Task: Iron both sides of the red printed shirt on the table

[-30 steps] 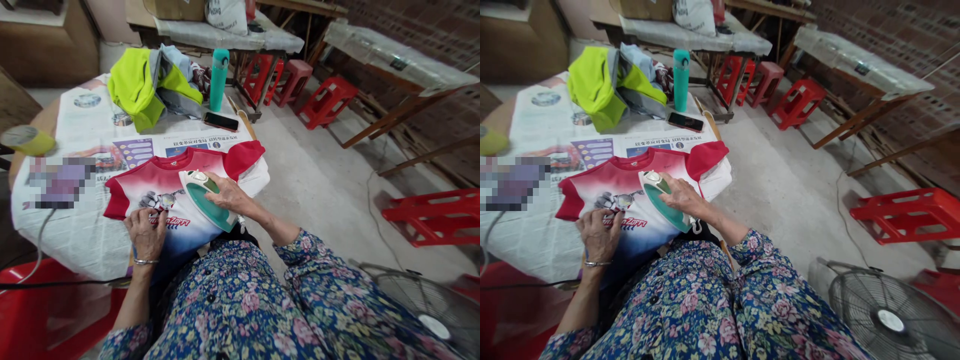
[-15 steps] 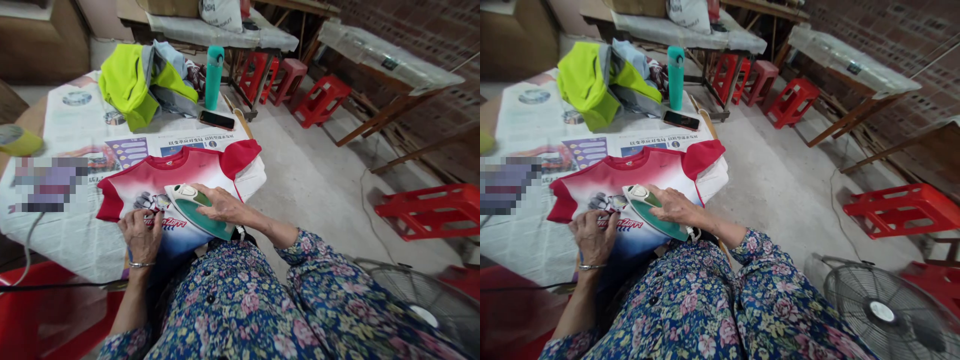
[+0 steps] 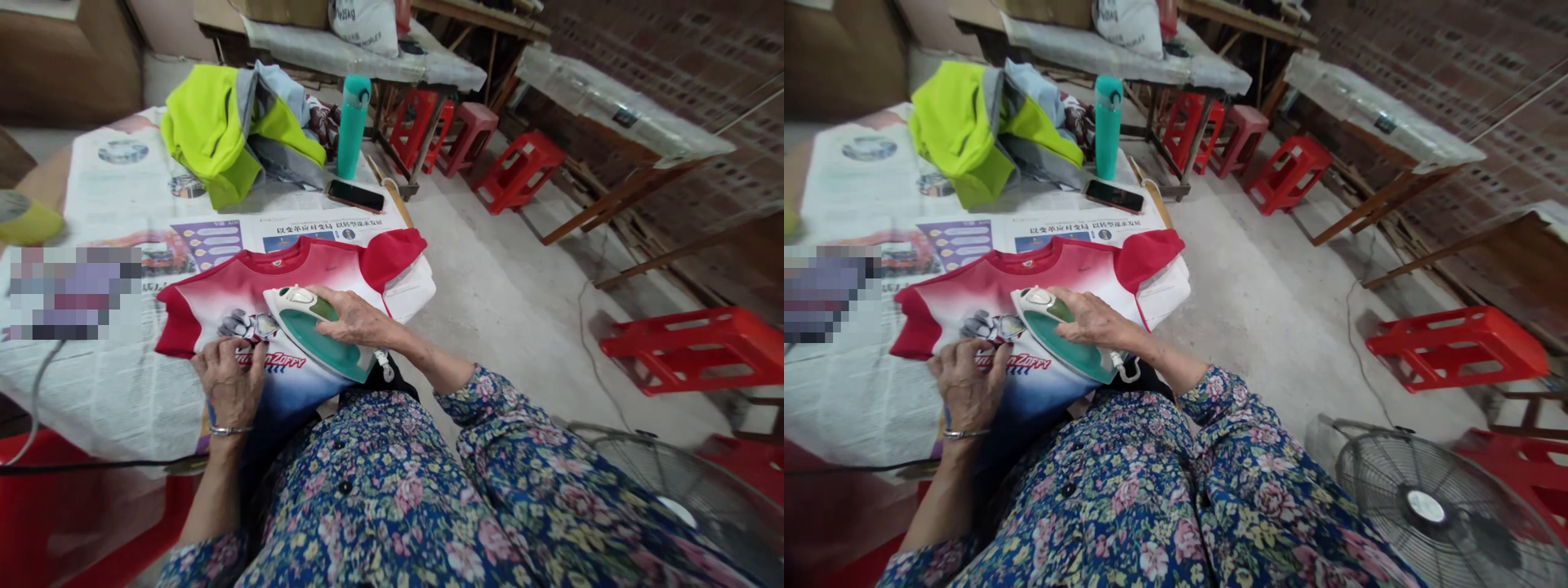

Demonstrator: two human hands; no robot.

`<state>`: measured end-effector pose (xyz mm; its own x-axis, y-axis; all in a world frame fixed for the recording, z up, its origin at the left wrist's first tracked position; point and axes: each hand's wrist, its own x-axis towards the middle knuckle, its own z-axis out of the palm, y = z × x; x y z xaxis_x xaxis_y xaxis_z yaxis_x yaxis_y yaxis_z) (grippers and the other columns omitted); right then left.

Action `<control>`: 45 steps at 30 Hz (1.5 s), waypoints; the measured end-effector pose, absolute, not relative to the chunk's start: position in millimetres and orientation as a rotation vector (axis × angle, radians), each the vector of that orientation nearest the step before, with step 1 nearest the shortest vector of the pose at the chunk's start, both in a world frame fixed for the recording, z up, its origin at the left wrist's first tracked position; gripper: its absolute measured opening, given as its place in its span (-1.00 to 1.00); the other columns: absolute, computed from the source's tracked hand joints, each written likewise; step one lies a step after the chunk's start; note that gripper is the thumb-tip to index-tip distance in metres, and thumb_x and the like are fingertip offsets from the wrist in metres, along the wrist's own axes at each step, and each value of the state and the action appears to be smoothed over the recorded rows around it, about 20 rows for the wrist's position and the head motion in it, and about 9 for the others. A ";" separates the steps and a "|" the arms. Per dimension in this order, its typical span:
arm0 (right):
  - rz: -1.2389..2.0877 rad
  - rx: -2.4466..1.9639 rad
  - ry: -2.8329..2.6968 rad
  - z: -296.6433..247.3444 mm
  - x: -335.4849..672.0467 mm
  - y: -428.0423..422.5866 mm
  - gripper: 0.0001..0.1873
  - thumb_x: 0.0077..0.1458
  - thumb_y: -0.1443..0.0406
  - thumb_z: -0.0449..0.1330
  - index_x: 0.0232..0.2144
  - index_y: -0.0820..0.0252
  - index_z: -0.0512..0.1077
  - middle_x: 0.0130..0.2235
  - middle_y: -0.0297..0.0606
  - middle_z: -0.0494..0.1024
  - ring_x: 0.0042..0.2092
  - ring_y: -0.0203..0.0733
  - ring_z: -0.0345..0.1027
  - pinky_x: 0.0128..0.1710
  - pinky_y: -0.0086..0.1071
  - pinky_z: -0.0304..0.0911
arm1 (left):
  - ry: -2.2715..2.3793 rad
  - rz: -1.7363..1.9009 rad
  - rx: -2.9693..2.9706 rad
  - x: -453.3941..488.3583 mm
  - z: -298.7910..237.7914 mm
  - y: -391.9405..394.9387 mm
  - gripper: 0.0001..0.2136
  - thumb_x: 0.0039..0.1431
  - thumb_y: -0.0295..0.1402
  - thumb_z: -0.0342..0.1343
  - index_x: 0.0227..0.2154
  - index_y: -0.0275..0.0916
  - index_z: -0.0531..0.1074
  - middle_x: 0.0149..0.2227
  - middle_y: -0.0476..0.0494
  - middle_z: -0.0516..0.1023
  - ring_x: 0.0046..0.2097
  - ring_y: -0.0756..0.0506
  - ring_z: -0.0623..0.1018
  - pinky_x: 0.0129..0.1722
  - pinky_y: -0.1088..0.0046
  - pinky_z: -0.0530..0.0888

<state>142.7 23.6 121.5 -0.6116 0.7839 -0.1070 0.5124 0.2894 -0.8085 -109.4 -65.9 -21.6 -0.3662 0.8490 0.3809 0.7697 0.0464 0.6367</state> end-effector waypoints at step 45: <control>1.072 -1.299 -2.268 137.2 156.6 62.8 -0.33 0.16 0.37 0.24 0.33 0.15 0.57 0.00 -0.15 0.73 0.01 0.06 0.59 0.08 -0.13 0.49 | 2.324 1.056 1.690 -105.1 -13.7 -83.1 -0.77 0.38 -0.10 0.09 -0.31 -0.09 0.47 -0.18 -0.35 0.59 0.02 -0.42 0.57 0.21 -0.12 0.47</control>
<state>156.6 62.8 137.2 -0.5382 0.8380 -0.0903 0.6016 0.3069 -0.7375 -105.1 -83.1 -13.7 -0.3884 0.8643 0.3196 0.8091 0.1538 0.5672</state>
